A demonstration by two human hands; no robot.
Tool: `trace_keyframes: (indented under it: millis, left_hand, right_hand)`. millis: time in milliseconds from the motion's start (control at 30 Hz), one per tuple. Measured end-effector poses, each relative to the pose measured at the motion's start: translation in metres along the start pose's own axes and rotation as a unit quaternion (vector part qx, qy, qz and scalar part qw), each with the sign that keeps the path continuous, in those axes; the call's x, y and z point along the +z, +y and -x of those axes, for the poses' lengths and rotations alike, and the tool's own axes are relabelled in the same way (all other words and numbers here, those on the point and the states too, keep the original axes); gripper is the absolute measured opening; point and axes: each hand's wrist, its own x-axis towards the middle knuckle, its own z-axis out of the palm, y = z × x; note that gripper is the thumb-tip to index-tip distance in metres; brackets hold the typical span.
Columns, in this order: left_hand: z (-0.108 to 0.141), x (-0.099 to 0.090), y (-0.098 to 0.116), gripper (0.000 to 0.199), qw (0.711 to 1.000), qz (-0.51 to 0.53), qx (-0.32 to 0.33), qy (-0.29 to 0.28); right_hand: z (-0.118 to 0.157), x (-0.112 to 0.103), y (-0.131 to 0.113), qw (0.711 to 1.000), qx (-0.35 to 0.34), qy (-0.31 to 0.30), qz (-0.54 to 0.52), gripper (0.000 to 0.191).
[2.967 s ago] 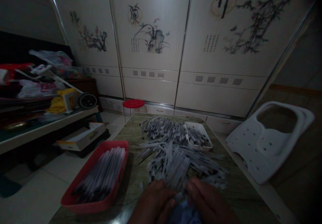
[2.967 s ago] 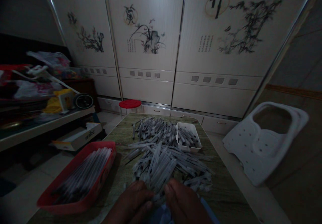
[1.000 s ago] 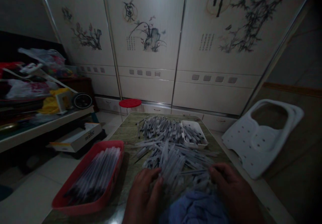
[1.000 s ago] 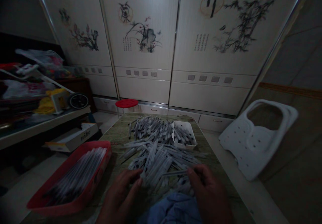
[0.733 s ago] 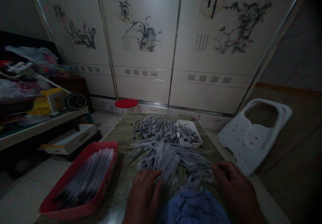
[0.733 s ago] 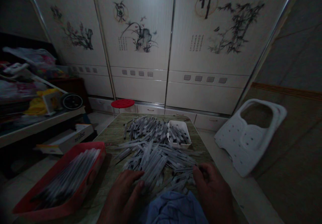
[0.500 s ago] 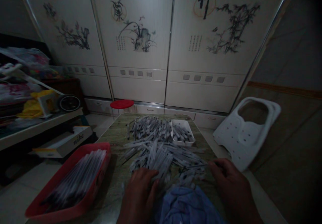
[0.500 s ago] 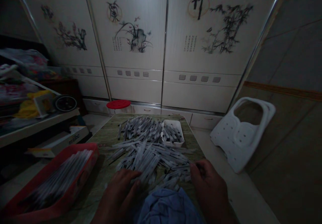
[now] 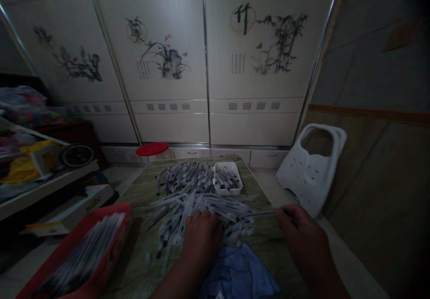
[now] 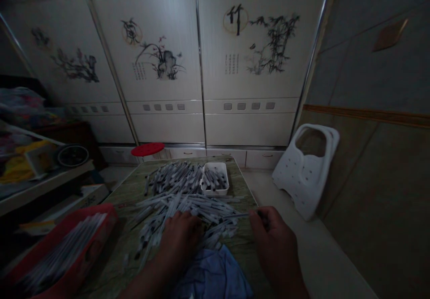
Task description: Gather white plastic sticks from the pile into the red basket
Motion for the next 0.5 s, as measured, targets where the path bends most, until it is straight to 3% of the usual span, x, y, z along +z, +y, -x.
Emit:
trace_keyframes:
  millis: [167, 500]
  left_hand:
    - [-0.015, 0.009, 0.007, 0.026, 1.000, -0.015, 0.015, -0.017]
    - [-0.025, 0.015, 0.000, 0.019, 0.999, 0.009, 0.022, -0.028]
  right_hand:
    - [-0.002, -0.012, 0.001, 0.999, 0.004, 0.024, -0.021, 0.037]
    - [-0.001, -0.019, 0.001, 0.996, 0.006, 0.062, -0.061, 0.035]
